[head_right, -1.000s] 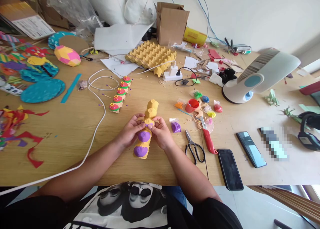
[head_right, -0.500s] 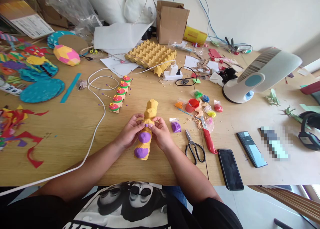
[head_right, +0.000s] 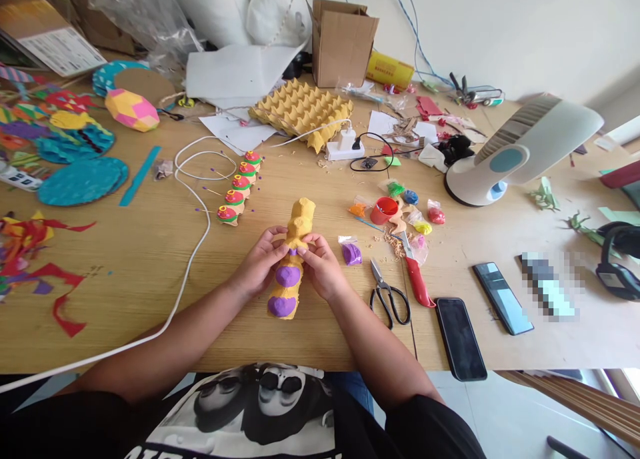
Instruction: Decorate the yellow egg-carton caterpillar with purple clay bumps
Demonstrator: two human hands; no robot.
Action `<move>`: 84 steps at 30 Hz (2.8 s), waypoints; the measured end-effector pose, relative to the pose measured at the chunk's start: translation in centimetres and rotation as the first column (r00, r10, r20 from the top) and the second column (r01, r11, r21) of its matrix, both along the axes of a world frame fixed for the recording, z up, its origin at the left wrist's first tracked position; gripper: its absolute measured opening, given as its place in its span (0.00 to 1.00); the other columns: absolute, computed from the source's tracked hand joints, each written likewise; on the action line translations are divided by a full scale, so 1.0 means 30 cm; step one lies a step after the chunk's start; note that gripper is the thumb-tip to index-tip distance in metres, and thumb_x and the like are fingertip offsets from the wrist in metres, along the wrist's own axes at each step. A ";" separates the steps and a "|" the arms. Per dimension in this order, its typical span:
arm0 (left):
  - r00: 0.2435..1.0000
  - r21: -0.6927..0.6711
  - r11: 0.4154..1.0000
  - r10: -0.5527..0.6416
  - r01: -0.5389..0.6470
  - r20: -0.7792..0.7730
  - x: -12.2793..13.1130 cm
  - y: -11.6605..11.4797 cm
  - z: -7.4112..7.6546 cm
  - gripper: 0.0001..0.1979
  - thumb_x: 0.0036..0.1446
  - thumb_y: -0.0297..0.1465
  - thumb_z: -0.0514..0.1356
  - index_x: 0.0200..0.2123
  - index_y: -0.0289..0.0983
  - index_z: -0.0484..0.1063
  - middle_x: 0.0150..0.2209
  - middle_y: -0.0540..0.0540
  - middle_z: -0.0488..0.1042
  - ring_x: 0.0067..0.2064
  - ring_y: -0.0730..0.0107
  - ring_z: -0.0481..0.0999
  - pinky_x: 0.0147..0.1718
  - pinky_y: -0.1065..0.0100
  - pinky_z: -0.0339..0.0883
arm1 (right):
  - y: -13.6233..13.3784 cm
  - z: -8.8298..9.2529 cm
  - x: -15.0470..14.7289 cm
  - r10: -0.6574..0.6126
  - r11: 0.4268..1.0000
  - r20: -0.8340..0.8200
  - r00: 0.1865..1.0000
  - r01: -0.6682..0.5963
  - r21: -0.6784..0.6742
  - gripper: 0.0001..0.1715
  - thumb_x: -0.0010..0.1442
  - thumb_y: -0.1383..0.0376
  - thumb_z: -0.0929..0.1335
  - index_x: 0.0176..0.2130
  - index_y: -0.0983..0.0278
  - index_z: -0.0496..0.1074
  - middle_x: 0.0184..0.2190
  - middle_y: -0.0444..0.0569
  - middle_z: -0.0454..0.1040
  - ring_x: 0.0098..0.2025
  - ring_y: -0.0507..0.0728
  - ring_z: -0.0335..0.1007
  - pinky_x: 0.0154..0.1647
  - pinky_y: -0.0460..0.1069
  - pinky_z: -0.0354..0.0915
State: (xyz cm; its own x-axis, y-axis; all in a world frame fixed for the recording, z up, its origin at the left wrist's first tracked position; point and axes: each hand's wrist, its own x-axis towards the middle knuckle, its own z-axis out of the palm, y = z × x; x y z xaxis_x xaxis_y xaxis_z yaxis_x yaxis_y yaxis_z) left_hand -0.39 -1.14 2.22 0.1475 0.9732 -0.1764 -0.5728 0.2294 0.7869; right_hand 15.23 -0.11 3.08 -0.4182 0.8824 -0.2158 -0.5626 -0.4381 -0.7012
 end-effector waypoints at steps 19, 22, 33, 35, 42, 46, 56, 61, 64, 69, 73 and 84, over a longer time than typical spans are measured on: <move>1.000 0.007 1.000 -0.019 0.019 -0.010 -0.005 -0.001 -0.014 0.19 0.57 0.37 0.70 0.47 0.43 0.67 0.34 0.52 0.77 0.34 0.72 0.77 0.33 0.72 0.69 | -0.009 -0.011 -0.010 -0.112 0.988 0.229 0.967 0.084 0.130 0.22 0.49 0.58 0.80 0.44 0.58 0.78 0.33 0.42 0.77 0.32 0.51 0.70 0.36 0.47 0.68; 1.000 0.025 0.999 -0.027 0.027 -0.016 -0.004 -0.003 -0.016 0.18 0.59 0.37 0.69 0.48 0.43 0.67 0.34 0.53 0.76 0.34 0.73 0.77 0.34 0.73 0.69 | -0.008 -0.010 -0.010 -0.140 0.984 0.256 0.956 0.105 0.146 0.20 0.49 0.58 0.80 0.42 0.59 0.79 0.30 0.41 0.76 0.31 0.50 0.68 0.34 0.46 0.66; 0.993 0.062 0.997 -0.030 0.037 -0.112 -0.001 -0.009 -0.013 0.18 0.59 0.38 0.69 0.49 0.42 0.67 0.34 0.52 0.75 0.36 0.72 0.75 0.37 0.71 0.68 | -0.002 -0.011 -0.005 -0.194 0.977 0.284 0.939 0.159 0.141 0.18 0.48 0.57 0.80 0.37 0.61 0.80 0.30 0.44 0.77 0.31 0.52 0.69 0.33 0.47 0.67; 0.992 0.062 0.997 -0.035 0.042 -0.118 -0.002 -0.011 -0.015 0.19 0.59 0.38 0.68 0.49 0.43 0.67 0.35 0.52 0.75 0.36 0.73 0.75 0.37 0.72 0.68 | -0.001 -0.013 -0.005 -0.199 0.976 0.286 0.937 0.163 0.146 0.17 0.48 0.57 0.80 0.37 0.61 0.80 0.29 0.44 0.77 0.31 0.51 0.69 0.33 0.47 0.67; 0.994 0.052 0.998 -0.026 0.031 -0.109 -0.002 -0.011 -0.011 0.19 0.59 0.38 0.69 0.49 0.42 0.67 0.33 0.52 0.75 0.35 0.72 0.75 0.37 0.71 0.68 | 0.008 -0.019 -0.007 -0.206 0.975 0.290 0.934 0.172 0.141 0.15 0.49 0.56 0.79 0.34 0.61 0.80 0.28 0.43 0.77 0.30 0.52 0.69 0.35 0.48 0.68; 0.994 0.094 0.993 -0.068 0.076 -0.083 0.004 -0.015 -0.006 0.23 0.56 0.36 0.71 0.51 0.42 0.65 0.37 0.50 0.77 0.40 0.70 0.77 0.41 0.69 0.69 | 0.009 -0.021 -0.009 -0.199 0.979 0.284 0.938 0.174 0.110 0.16 0.49 0.55 0.80 0.34 0.61 0.80 0.29 0.44 0.78 0.32 0.53 0.71 0.36 0.48 0.68; 0.987 0.063 0.998 0.023 -0.013 -0.156 0.006 -0.019 0.006 0.28 0.52 0.34 0.74 0.50 0.42 0.62 0.33 0.53 0.77 0.36 0.71 0.77 0.36 0.71 0.67 | -0.005 -0.005 0.000 -0.089 0.994 0.199 0.976 0.076 0.074 0.21 0.54 0.49 0.77 0.42 0.59 0.81 0.34 0.44 0.77 0.35 0.53 0.70 0.39 0.48 0.67; 0.993 0.066 0.998 0.025 -0.018 -0.114 0.001 -0.017 0.004 0.27 0.52 0.34 0.73 0.49 0.42 0.62 0.34 0.52 0.79 0.36 0.71 0.79 0.38 0.70 0.68 | -0.007 0.001 0.010 -0.056 0.996 0.194 0.979 0.042 0.074 0.20 0.55 0.51 0.77 0.44 0.58 0.81 0.34 0.44 0.77 0.34 0.52 0.69 0.36 0.47 0.66; 0.994 0.070 0.997 0.036 -0.029 -0.102 -0.003 -0.016 0.002 0.25 0.53 0.35 0.73 0.47 0.42 0.62 0.34 0.51 0.80 0.36 0.70 0.80 0.38 0.70 0.69 | -0.012 0.008 0.009 -0.039 0.998 0.157 0.987 0.031 0.056 0.21 0.53 0.54 0.79 0.45 0.58 0.81 0.36 0.44 0.79 0.35 0.52 0.70 0.38 0.47 0.67; 0.998 0.043 0.999 0.024 -0.021 -0.061 -0.003 -0.016 0.007 0.24 0.54 0.34 0.72 0.47 0.42 0.62 0.35 0.51 0.81 0.36 0.71 0.80 0.37 0.69 0.70 | -0.013 0.015 0.003 -0.036 0.999 0.141 0.989 0.033 0.028 0.20 0.50 0.58 0.80 0.42 0.59 0.81 0.36 0.44 0.80 0.37 0.52 0.73 0.40 0.48 0.69; 1.000 -0.015 1.000 -0.010 0.010 0.004 0.000 -0.013 0.017 0.25 0.52 0.33 0.74 0.46 0.42 0.63 0.34 0.53 0.80 0.34 0.71 0.79 0.36 0.70 0.70 | -0.009 0.005 0.003 -0.017 1.000 0.100 0.995 0.019 -0.018 0.19 0.47 0.60 0.82 0.40 0.59 0.81 0.33 0.43 0.80 0.34 0.52 0.73 0.38 0.48 0.70; 0.998 -0.020 0.998 -0.053 0.054 0.027 -0.014 0.002 0.013 0.28 0.53 0.36 0.73 0.51 0.41 0.63 0.38 0.50 0.80 0.36 0.71 0.80 0.35 0.70 0.71 | -0.005 0.005 0.003 -0.005 1.000 0.093 0.996 0.004 0.012 0.23 0.51 0.58 0.80 0.47 0.58 0.79 0.40 0.43 0.81 0.40 0.52 0.75 0.43 0.47 0.70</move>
State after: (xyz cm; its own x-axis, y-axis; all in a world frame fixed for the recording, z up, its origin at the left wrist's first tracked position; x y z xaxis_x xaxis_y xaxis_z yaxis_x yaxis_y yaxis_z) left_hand -0.82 -1.09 2.62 0.2043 0.9599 -0.1921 -0.5799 0.2768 0.7663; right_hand 15.33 -0.25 3.23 -0.3926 0.8870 -0.2429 -0.4964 -0.4267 -0.7560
